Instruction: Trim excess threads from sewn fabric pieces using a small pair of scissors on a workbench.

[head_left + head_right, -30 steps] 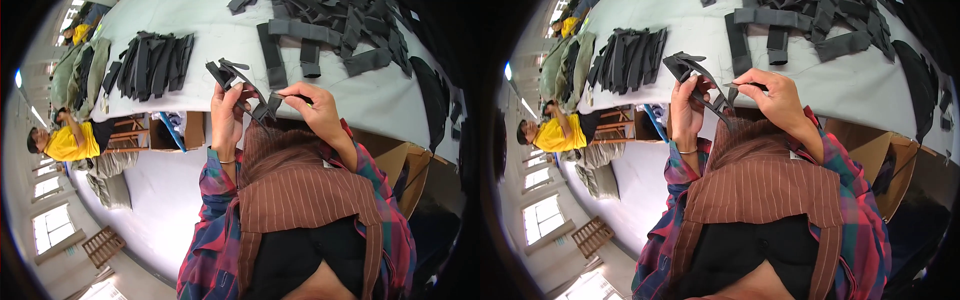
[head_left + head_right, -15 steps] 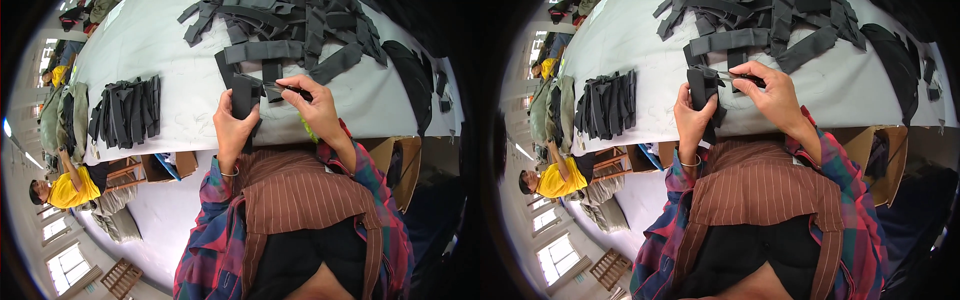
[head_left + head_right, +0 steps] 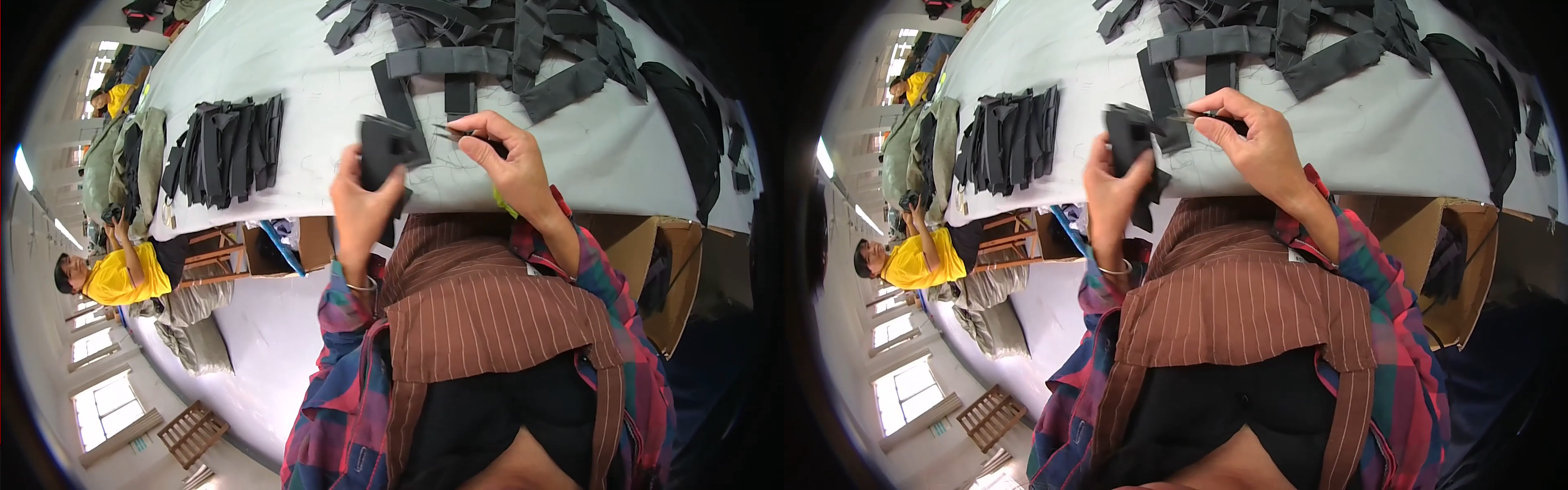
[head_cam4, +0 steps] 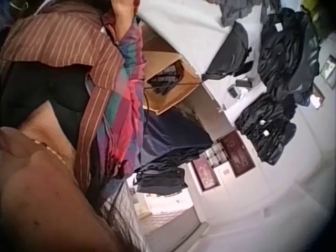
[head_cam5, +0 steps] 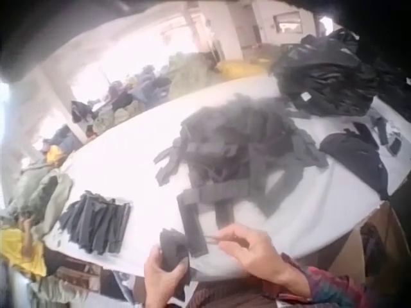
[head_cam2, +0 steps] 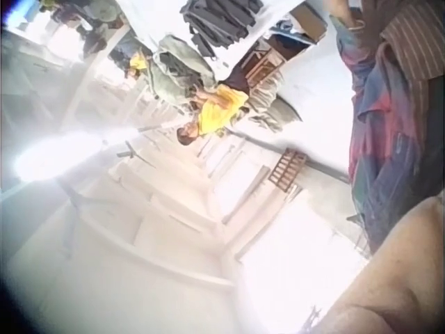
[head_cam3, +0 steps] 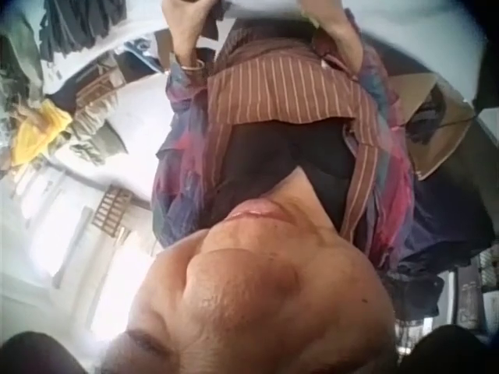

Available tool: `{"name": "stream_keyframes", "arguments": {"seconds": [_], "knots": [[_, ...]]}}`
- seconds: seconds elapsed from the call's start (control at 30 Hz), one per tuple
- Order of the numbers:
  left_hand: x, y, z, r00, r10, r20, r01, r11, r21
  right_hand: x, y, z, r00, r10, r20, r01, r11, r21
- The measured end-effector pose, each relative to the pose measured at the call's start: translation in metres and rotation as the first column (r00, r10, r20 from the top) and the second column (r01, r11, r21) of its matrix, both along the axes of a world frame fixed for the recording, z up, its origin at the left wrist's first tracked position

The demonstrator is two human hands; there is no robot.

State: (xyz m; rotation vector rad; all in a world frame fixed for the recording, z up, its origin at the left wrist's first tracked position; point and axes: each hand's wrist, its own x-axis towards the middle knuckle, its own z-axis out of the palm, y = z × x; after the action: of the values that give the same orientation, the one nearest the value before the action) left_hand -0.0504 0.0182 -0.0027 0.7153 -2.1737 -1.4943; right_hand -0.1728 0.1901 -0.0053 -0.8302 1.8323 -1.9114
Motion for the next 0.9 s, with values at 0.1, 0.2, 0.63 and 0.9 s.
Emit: {"name": "stream_keyframes", "arguments": {"seconds": [0.1,0.2,0.63,0.9], "knots": [[0.024,-0.037,0.016,0.969,0.162,-0.187,-0.076,0.914,0.399,0.002,0.008,-0.008,0.998,-0.057,0.013,0.057,0.998,-0.036],[0.059,-0.066,0.027,0.834,0.431,-0.344,0.014,0.608,0.794,0.001,0.013,-0.031,0.996,-0.091,-0.011,0.090,0.993,-0.078],[0.107,-0.072,0.037,0.628,0.536,-0.564,0.053,0.694,0.718,-0.003,0.024,-0.078,0.966,-0.019,-0.259,0.073,0.978,0.198],[0.124,-0.079,0.040,0.882,0.438,-0.176,-0.244,0.742,0.624,-0.005,0.026,-0.078,0.963,-0.015,-0.270,0.066,0.982,0.179]]}}
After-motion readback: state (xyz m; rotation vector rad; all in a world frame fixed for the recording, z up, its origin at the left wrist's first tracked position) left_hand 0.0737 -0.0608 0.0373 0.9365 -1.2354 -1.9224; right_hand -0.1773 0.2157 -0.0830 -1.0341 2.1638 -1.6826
